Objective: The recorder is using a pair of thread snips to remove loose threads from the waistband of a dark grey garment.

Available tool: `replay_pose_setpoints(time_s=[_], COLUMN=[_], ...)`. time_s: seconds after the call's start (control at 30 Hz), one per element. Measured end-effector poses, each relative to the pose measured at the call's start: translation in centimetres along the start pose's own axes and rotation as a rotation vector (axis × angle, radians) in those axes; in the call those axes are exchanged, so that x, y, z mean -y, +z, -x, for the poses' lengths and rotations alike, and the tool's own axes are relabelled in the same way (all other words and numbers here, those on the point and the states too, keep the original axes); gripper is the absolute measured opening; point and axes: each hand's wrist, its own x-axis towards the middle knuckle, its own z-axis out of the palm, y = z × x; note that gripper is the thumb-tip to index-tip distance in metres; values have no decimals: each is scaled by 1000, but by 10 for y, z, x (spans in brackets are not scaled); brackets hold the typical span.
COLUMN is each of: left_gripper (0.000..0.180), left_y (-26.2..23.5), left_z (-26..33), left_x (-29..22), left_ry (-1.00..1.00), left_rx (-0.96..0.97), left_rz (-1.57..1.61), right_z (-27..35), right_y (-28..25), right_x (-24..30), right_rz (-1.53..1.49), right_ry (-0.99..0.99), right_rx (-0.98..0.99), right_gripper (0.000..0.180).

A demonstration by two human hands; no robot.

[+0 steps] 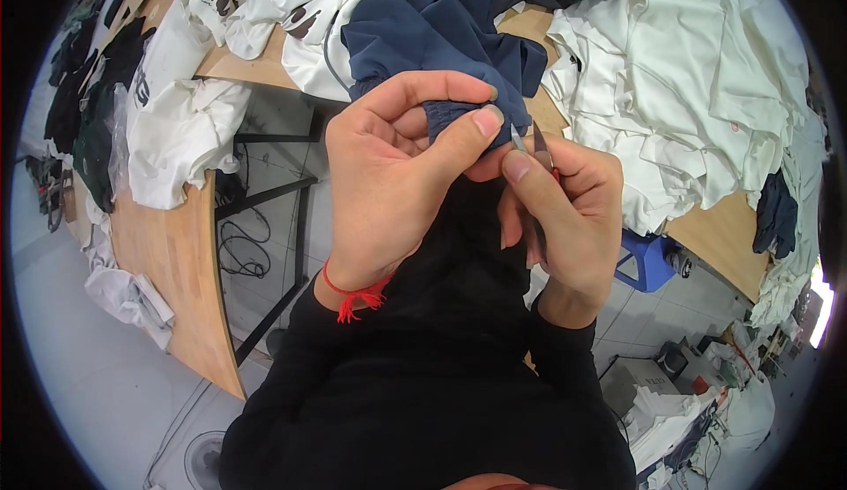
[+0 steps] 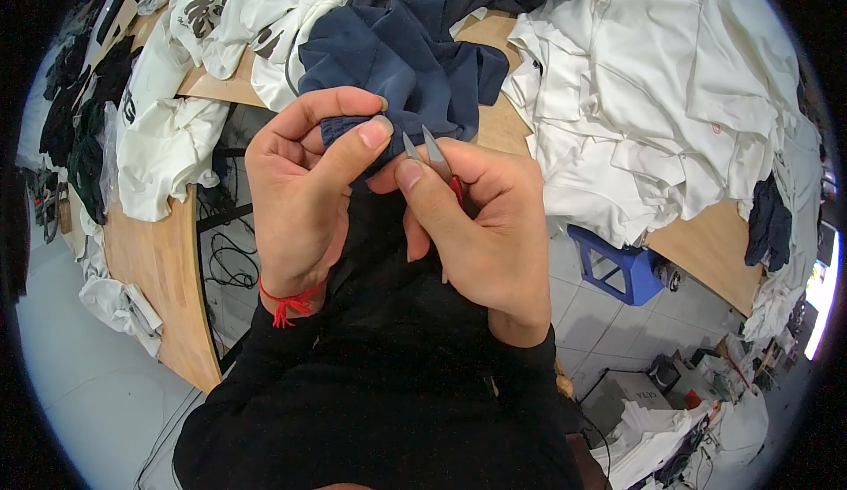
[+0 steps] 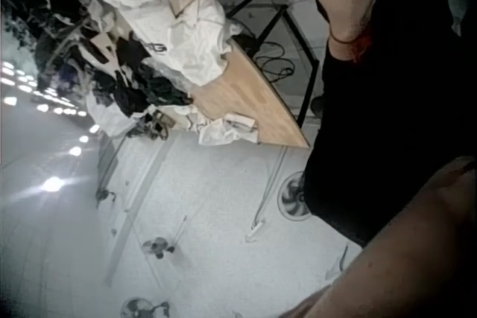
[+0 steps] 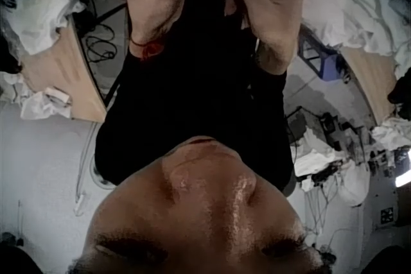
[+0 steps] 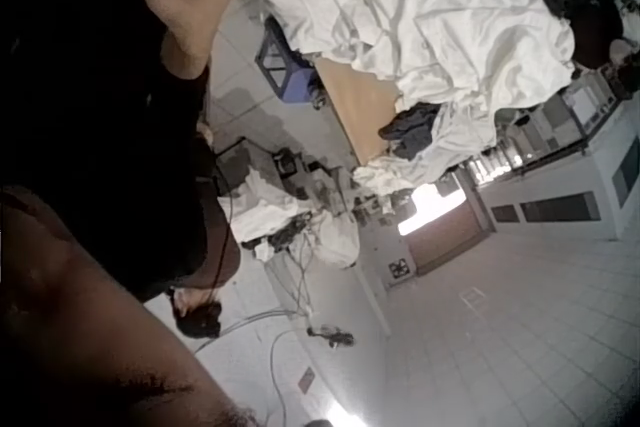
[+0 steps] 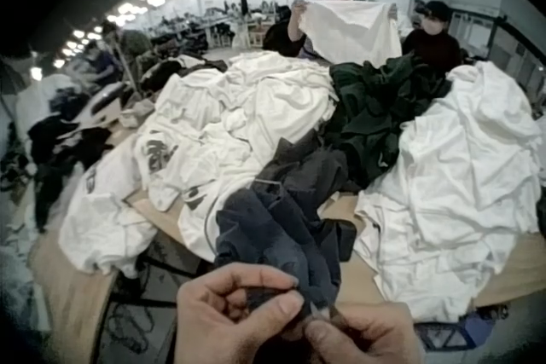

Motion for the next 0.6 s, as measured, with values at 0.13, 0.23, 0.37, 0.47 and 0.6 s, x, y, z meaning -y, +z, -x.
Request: replay_pose_setpoints(time_s=[0.13, 0.23, 0.37, 0.47, 0.6], left_gripper=[23, 23, 23, 27, 26], left_y=[1, -1, -3, -2, 1], left_z=[-1, -1, -1, 1, 2], left_x=[2, 4, 6, 2, 0], left_ry=[27, 33, 55, 9, 7], left_rx=[-12, -19, -21, -16, -12], left_rz=[0, -33, -18, -8, 18], right_z=[-1, -1, 2, 2, 1], right_y=[0, -1, 0, 0, 0], right_x=[-1, 0, -1, 1, 0], right_rz=[-6, -38, -53, -45, -44], right_ry=[7, 20, 22, 29, 40], right_rx=[-3, 3, 6, 19, 11], right_gripper=[31, 31, 31, 30, 29])
